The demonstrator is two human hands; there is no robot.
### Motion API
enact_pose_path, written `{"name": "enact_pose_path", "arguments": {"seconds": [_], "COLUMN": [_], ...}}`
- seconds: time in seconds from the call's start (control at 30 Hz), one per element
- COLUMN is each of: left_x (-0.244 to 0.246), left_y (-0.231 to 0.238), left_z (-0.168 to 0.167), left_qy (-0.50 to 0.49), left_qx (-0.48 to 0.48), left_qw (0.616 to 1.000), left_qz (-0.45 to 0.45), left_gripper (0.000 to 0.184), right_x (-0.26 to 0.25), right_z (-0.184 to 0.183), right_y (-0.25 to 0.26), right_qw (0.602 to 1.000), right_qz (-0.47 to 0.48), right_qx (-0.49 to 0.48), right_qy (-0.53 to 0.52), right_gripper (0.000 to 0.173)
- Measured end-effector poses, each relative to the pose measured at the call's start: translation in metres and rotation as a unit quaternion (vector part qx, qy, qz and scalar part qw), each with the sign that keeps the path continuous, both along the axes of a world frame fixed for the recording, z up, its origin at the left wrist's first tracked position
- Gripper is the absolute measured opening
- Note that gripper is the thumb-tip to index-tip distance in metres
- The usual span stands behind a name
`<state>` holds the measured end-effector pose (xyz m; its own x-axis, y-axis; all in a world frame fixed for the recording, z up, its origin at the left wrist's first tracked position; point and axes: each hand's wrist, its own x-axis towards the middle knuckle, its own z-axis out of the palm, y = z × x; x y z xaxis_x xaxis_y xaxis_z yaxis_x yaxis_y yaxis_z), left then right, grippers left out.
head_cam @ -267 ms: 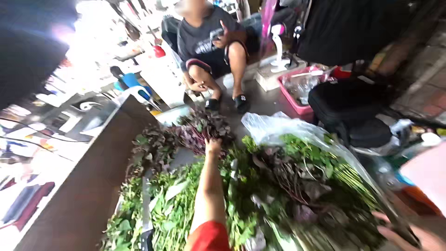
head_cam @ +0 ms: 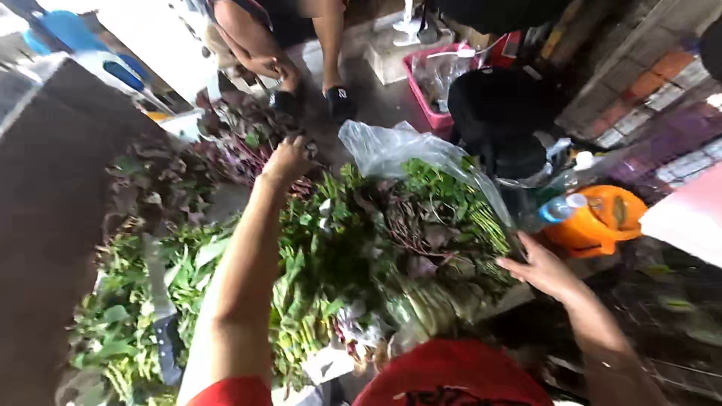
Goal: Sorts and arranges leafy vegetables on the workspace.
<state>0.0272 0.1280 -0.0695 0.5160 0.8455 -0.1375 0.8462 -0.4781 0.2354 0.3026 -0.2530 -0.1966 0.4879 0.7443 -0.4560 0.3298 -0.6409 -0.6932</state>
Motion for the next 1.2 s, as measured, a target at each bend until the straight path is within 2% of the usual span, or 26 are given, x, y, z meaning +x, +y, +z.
{"name": "enact_pose_path", "arguments": {"seconds": [0.03, 0.1, 0.23, 0.37, 0.43, 0.5, 0.53, 0.6, 0.67, 0.7, 0.77, 0.83, 0.9, 1.0, 1.1, 1.13, 1.2], "left_x": [-0.003, -0.005, -0.008, -0.02, -0.019, -0.004, 0.005, 0.019, 0.025, 0.025, 0.024, 0.025, 0.034, 0.054, 0.066, 0.067, 0.065], "left_y": [0.007, -0.006, -0.092, -0.182, -0.229, -0.27, -0.285, -0.305, -0.317, -0.32, -0.322, -0.324, -0.323, -0.317, -0.312, -0.311, -0.311], "left_z": [-0.018, -0.03, -0.029, -0.06, -0.089, -0.131, -0.154, -0.187, -0.198, -0.197, -0.191, -0.183, -0.184, -0.193, -0.197, -0.196, -0.197], "left_qy": [-0.033, -0.069, -0.128, -0.182, -0.191, -0.198, -0.195, -0.154, -0.117, -0.104, -0.081, -0.074, -0.095, -0.12, -0.083, -0.069, -0.043], "left_qx": [-0.01, -0.036, -0.065, -0.064, -0.045, -0.017, -0.019, -0.056, -0.08, -0.081, -0.086, -0.08, -0.026, 0.025, -0.024, -0.045, -0.076], "left_qw": [0.999, 0.995, 0.982, 0.976, 0.979, 0.979, 0.979, 0.984, 0.989, 0.99, 0.992, 0.994, 0.995, 0.99, 0.992, 0.993, 0.992], "left_qz": [-0.026, -0.067, -0.122, -0.096, -0.063, -0.052, -0.061, -0.066, -0.052, -0.044, -0.031, -0.022, -0.031, -0.075, -0.09, -0.088, -0.089], "left_gripper": [0.059, 0.058, 0.052, 0.045, 0.039, 0.033, 0.031, 0.029, 0.029, 0.03, 0.031, 0.029, 0.026, 0.029, 0.047, 0.047, 0.038], "right_x": [0.003, 0.015, 0.033, 0.033, 0.026, 0.01, -0.002, -0.026, -0.03, -0.02, 0.009, 0.029, 0.038, 0.031, 0.027, 0.027, 0.024], "right_z": [-0.001, -0.005, -0.033, -0.062, -0.053, -0.026, -0.016, -0.011, -0.023, -0.028, -0.024, -0.003, 0.007, -0.008, -0.028, -0.037, -0.052], "right_y": [0.01, 0.037, 0.091, 0.117, 0.108, 0.102, 0.1, 0.098, 0.108, 0.117, 0.136, 0.14, 0.135, 0.12, 0.103, 0.1, 0.095], "right_qw": [1.0, 0.999, 0.975, 0.936, 0.923, 0.9, 0.882, 0.836, 0.801, 0.809, 0.85, 0.889, 0.913, 0.921, 0.912, 0.909, 0.898], "right_qz": [0.014, 0.046, 0.102, 0.185, 0.225, 0.281, 0.331, 0.448, 0.518, 0.521, 0.496, 0.451, 0.406, 0.385, 0.406, 0.412, 0.428], "right_qx": [0.003, 0.005, 0.064, 0.072, 0.064, 0.103, 0.108, 0.057, -0.006, -0.01, 0.018, 0.034, 0.04, 0.063, 0.034, 0.018, -0.026], "right_qy": [0.006, -0.011, -0.185, -0.292, -0.307, -0.316, -0.318, -0.312, -0.301, -0.272, -0.176, -0.07, -0.013, -0.016, -0.048, -0.061, -0.101], "right_gripper": [0.071, 0.068, 0.079, 0.085, 0.072, 0.044, 0.036, 0.038, 0.034, 0.029, 0.026, 0.025, 0.025, 0.033, 0.042, 0.047, 0.06]}}
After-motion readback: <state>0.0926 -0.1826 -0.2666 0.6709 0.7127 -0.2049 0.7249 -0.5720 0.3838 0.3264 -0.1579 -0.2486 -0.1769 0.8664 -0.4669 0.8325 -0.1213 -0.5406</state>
